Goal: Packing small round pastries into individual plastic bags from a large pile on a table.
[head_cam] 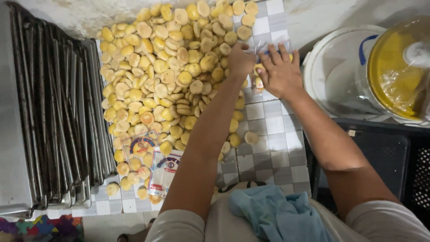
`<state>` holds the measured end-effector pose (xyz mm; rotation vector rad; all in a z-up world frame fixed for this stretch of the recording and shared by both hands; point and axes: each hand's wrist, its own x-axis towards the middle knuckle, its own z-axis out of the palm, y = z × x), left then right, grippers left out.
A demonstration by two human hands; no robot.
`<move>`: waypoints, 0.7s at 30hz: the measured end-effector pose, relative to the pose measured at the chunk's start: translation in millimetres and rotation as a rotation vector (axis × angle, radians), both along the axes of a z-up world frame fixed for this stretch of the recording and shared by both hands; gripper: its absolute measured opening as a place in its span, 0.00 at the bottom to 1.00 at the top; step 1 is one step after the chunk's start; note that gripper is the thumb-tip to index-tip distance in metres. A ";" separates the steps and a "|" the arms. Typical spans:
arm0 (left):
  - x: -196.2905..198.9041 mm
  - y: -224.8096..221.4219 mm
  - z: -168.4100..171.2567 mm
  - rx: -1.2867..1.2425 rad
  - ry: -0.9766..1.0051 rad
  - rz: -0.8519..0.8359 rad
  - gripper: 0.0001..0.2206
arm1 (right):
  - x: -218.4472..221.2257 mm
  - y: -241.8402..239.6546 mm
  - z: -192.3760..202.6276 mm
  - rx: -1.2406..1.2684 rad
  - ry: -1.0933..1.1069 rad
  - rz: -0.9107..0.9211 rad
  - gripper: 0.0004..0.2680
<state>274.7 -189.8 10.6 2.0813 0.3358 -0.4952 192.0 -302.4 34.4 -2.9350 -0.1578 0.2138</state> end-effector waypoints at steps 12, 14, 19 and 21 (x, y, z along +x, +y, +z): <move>-12.9 11.2 12.8 -0.129 -0.093 0.038 0.21 | 1.4 0.4 14.6 -0.012 0.138 -0.020 0.26; -38.0 27.3 -8.5 -0.054 -0.478 -0.075 0.20 | -17.1 -10.7 3.3 -0.008 -0.043 0.002 0.25; -169.7 95.1 6.1 0.183 -1.005 -0.525 0.22 | -102.0 9.7 16.2 0.197 -0.316 0.130 0.23; -217.2 137.2 18.6 0.302 -1.003 -0.556 0.21 | -144.7 24.6 -25.5 0.311 -0.332 0.192 0.26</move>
